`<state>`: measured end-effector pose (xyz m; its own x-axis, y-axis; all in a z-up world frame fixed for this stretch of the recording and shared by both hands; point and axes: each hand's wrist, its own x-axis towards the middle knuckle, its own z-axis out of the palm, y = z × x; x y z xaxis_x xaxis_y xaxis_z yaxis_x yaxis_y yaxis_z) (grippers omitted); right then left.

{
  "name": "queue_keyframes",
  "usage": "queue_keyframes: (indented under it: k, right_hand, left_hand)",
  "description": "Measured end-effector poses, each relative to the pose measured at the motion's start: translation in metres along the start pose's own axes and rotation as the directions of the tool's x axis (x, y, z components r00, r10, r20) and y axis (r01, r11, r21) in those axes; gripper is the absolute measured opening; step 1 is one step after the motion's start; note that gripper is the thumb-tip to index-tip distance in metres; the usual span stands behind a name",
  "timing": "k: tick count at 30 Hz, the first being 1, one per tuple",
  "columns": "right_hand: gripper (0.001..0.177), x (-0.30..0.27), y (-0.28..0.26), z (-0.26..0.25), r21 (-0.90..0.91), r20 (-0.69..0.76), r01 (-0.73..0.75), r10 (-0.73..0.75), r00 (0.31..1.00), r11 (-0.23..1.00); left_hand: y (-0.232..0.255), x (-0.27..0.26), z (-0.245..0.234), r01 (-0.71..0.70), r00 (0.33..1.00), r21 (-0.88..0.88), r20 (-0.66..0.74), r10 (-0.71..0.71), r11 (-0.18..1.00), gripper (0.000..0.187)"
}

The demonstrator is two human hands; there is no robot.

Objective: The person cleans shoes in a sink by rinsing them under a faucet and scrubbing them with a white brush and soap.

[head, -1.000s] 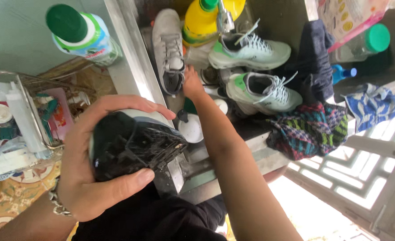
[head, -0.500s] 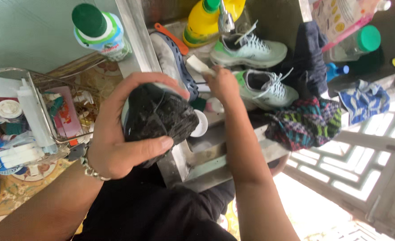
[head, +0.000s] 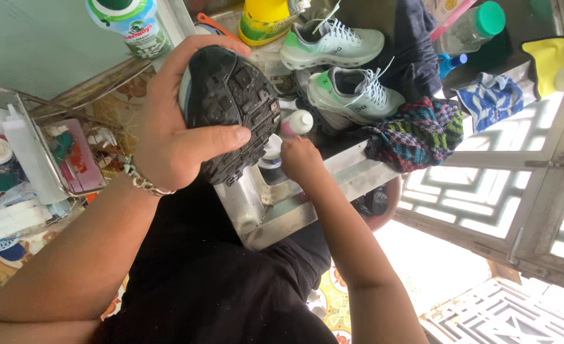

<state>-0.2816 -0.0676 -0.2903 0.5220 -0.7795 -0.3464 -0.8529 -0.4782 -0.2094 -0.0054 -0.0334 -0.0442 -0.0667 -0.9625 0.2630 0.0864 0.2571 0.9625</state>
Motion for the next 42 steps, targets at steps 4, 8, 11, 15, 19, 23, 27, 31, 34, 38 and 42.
queue_keyframes:
  k: [4,8,11,15,19,23,27,31,34,38,42]
  right_hand:
    - [0.022,0.030,0.015,0.013,-0.002,0.061,-0.045,0.045,0.997,0.999]
    - [0.029,0.045,0.016,0.010,-0.106,0.235,0.093,-0.066,0.970,0.990]
    - [0.019,0.037,0.006,0.017,-0.150,0.120,0.079,-0.061,0.991,0.986]
    - [0.018,0.020,-0.009,-0.011,-0.084,0.103,-0.113,0.122,0.987,0.990]
    - [0.025,-0.014,0.001,-0.075,-0.015,0.100,-0.298,0.298,0.949,0.954]
    - [0.037,-0.073,0.015,-0.120,0.726,0.140,-0.332,0.343,0.929,0.603]
    - [0.048,-0.123,-0.001,-0.129,0.987,0.014,-0.058,0.279,0.960,0.149]
    - [0.061,-0.146,-0.026,-0.133,0.974,-0.201,0.219,0.222,0.954,-0.060]
    - [0.063,-0.155,-0.038,-0.152,0.930,-0.363,0.367,0.139,0.921,0.002]
    - [0.073,-0.160,-0.066,-0.188,0.587,-0.552,0.340,0.056,0.832,0.734]
    - [0.075,-0.148,-0.089,-0.208,0.496,-0.581,0.199,0.153,0.799,0.845]
  left_hand:
    - [-0.008,0.003,-0.003,-0.025,1.000,0.007,0.002,0.025,1.000,0.061]
    - [-0.015,0.000,-0.002,0.003,1.000,-0.094,0.018,-0.001,0.996,0.058]
    - [-0.018,-0.003,-0.001,-0.002,1.000,-0.084,0.025,0.004,0.996,0.057]
    - [-0.019,-0.001,-0.001,-0.013,1.000,-0.090,0.016,0.014,0.996,0.059]
    - [-0.017,0.004,-0.002,-0.029,0.999,-0.132,0.031,0.033,0.991,0.058]
    - [-0.015,0.007,0.001,-0.013,1.000,-0.225,0.009,0.015,0.974,0.061]
    - [-0.019,0.008,0.009,-0.004,0.999,-0.217,0.036,0.012,0.976,0.072]
    - [-0.018,0.013,0.023,-0.073,0.996,-0.017,0.049,0.074,0.997,0.072]
    - [-0.018,0.012,0.045,-0.002,0.997,-0.041,0.078,0.005,0.999,0.067]
    - [-0.022,0.013,0.066,0.041,0.986,0.047,0.160,-0.048,0.998,0.064]
    - [-0.020,0.010,0.077,-0.020,0.982,0.109,0.188,-0.001,0.994,0.061]
